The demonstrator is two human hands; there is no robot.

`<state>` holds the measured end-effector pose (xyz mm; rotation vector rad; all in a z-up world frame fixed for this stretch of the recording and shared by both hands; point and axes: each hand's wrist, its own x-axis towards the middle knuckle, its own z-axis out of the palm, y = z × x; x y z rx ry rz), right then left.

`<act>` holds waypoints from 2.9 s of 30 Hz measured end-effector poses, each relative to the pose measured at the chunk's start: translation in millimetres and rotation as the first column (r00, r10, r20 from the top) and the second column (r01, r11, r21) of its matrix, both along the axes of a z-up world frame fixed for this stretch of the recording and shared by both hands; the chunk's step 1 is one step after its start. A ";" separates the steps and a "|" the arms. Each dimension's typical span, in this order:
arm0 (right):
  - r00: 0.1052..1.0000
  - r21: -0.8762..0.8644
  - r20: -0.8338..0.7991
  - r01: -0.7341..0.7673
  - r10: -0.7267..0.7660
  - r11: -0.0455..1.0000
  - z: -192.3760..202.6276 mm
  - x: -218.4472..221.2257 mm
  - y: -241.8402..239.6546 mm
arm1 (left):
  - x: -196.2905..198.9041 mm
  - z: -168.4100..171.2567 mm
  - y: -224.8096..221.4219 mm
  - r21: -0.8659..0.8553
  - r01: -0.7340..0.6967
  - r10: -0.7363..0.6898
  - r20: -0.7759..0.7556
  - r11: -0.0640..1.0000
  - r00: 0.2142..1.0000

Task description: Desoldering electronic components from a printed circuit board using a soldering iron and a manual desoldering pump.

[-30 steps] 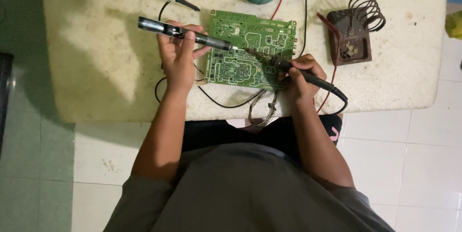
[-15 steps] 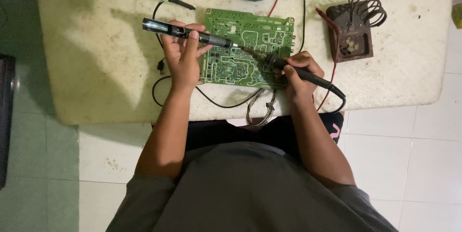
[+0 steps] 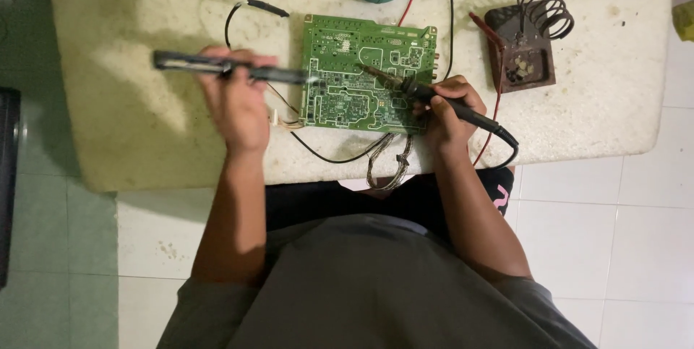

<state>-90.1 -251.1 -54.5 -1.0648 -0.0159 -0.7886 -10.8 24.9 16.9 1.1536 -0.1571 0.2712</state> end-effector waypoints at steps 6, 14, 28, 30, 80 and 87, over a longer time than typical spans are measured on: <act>1.000 0.052 0.014 -0.009 0.008 0.999 -5.5 0.3 -1.3 | -25.2 -14.0 80.8 -0.044 -0.233 0.229 -0.092 0.971 0.969; 1.000 0.022 0.000 -0.009 0.009 1.000 -12.3 0.9 -5.6 | -47.2 -26.6 88.3 0.085 -0.264 0.270 -0.064 0.961 0.961; 0.999 -0.016 -0.016 0.035 -0.035 0.999 -5.5 2.2 0.6 | -33.1 -30.8 89.6 0.283 -0.260 0.212 0.191 0.923 0.958; 0.999 -0.031 -0.019 0.047 -0.047 0.998 -4.5 1.3 0.1 | -33.0 -45.2 94.8 0.455 -0.377 0.223 0.358 0.807 0.907; 0.995 -0.014 -0.104 0.000 -0.001 1.000 3.4 -3.5 -1.4 | -7.2 -37.7 83.8 0.185 -0.545 0.362 0.570 0.818 0.737; 0.999 0.051 -0.019 0.030 -0.029 0.998 -14.1 2.4 -3.6 | -32.4 -15.7 129.7 0.555 -0.214 0.128 0.190 0.804 0.973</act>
